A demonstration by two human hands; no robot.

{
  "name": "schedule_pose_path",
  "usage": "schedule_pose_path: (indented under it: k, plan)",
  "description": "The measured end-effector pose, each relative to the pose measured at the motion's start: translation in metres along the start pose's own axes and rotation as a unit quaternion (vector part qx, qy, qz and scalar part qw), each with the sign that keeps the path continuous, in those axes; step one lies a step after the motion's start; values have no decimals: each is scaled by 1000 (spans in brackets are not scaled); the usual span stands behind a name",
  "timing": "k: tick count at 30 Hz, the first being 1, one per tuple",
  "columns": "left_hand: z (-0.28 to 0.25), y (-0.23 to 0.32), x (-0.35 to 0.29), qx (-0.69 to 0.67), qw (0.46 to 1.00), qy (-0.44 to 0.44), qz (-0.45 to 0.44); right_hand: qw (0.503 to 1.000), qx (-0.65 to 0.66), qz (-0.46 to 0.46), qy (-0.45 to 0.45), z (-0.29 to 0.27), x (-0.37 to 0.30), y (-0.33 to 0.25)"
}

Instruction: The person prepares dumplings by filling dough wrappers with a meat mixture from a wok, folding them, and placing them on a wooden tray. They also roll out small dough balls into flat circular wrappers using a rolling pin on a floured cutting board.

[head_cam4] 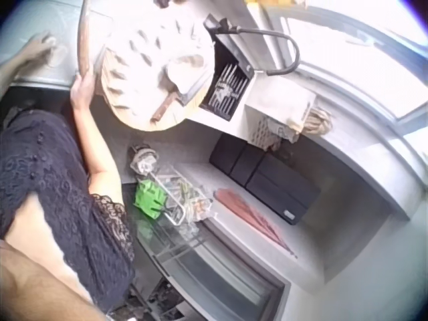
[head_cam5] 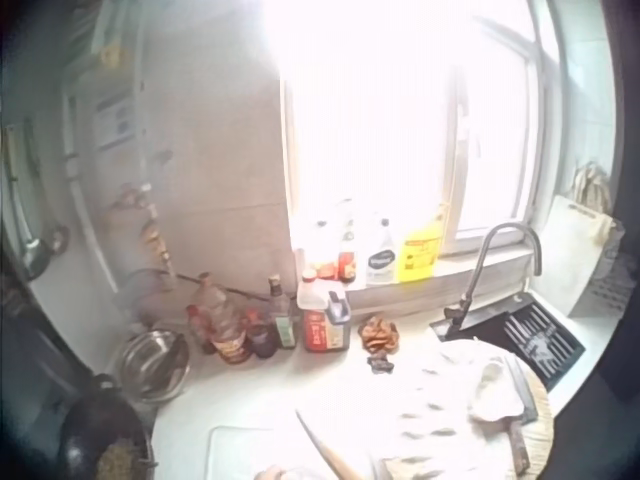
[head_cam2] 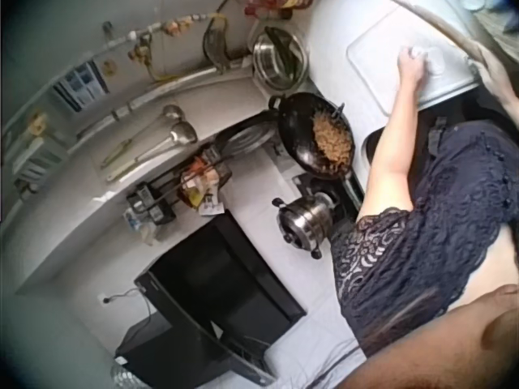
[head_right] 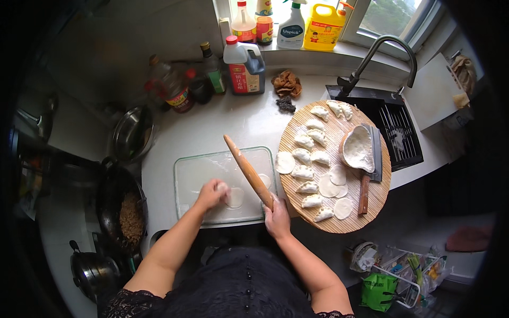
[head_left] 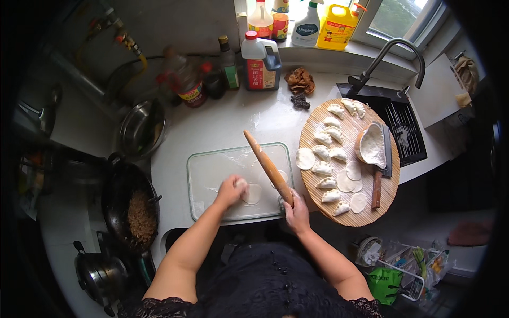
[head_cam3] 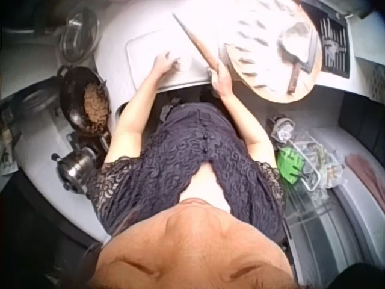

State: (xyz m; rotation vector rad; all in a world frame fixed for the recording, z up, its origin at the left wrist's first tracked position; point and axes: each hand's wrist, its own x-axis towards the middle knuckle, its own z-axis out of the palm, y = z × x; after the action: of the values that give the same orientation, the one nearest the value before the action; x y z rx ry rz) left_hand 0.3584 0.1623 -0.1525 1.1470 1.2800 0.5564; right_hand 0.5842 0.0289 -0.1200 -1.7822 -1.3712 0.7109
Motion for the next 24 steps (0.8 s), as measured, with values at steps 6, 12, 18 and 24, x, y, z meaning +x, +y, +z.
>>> schedule_pose_path:
  k: [6,12,18,24]
  plan:
    - [20,-7,-32,-180,965,-47,-184,1000,-12,-20,-1,12,3,-10]
    - [49,37,9,-181,981,49,-38,999,-32,-31,22,8,4,-15]
    - [1,-36,-7,380,832,152,375,999,-41,-14,31,4,-4,-10]
    - [-4,-26,-63,528,793,91,289,997,-62,-42,27,6,-12,-7]
